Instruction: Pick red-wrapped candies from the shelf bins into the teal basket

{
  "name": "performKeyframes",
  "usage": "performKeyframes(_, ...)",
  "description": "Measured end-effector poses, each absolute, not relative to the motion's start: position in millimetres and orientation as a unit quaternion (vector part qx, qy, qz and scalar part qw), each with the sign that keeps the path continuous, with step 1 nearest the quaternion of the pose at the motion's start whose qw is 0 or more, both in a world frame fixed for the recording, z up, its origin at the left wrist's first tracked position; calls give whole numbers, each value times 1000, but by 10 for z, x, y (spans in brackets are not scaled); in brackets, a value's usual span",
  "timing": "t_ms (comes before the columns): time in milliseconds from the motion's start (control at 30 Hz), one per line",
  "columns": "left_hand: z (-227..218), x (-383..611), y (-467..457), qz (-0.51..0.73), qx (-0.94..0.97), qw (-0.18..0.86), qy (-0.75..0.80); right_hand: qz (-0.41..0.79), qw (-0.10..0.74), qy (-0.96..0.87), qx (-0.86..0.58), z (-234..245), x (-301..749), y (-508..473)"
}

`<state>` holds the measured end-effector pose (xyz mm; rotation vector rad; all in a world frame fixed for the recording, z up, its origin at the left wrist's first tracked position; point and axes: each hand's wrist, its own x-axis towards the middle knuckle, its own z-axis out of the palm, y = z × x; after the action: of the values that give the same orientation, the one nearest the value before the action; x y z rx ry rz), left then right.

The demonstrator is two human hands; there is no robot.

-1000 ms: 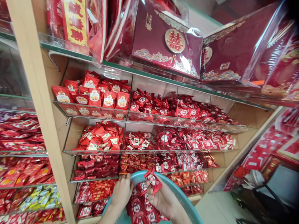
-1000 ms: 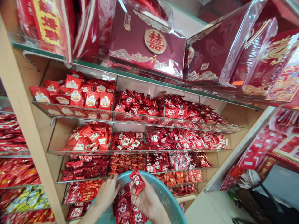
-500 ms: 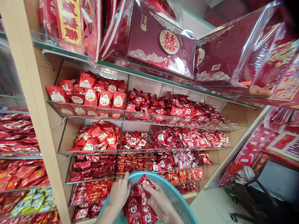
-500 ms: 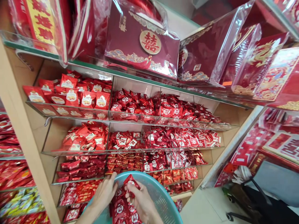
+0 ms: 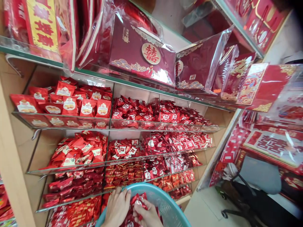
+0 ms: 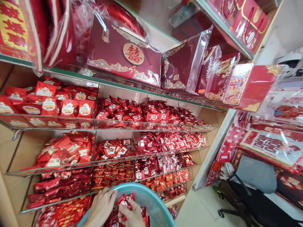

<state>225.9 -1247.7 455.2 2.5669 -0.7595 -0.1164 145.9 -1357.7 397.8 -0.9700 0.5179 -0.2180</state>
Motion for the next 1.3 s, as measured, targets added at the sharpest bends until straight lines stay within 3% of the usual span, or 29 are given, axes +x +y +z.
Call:
performKeyframes(500,4496,2227,-12487,-52,921,214,-320,-112,854,255,-440,3738,1642,-13502)
performKeyframes(867,4441,2226,-12488,-53,919,205,-334,-12,886,193,-422,3998,1477,-13623)
performKeyframes(1300,4441,2207,-12470,-52,918,218,-326,-62,890,232,-387,4083,1415,-13552)
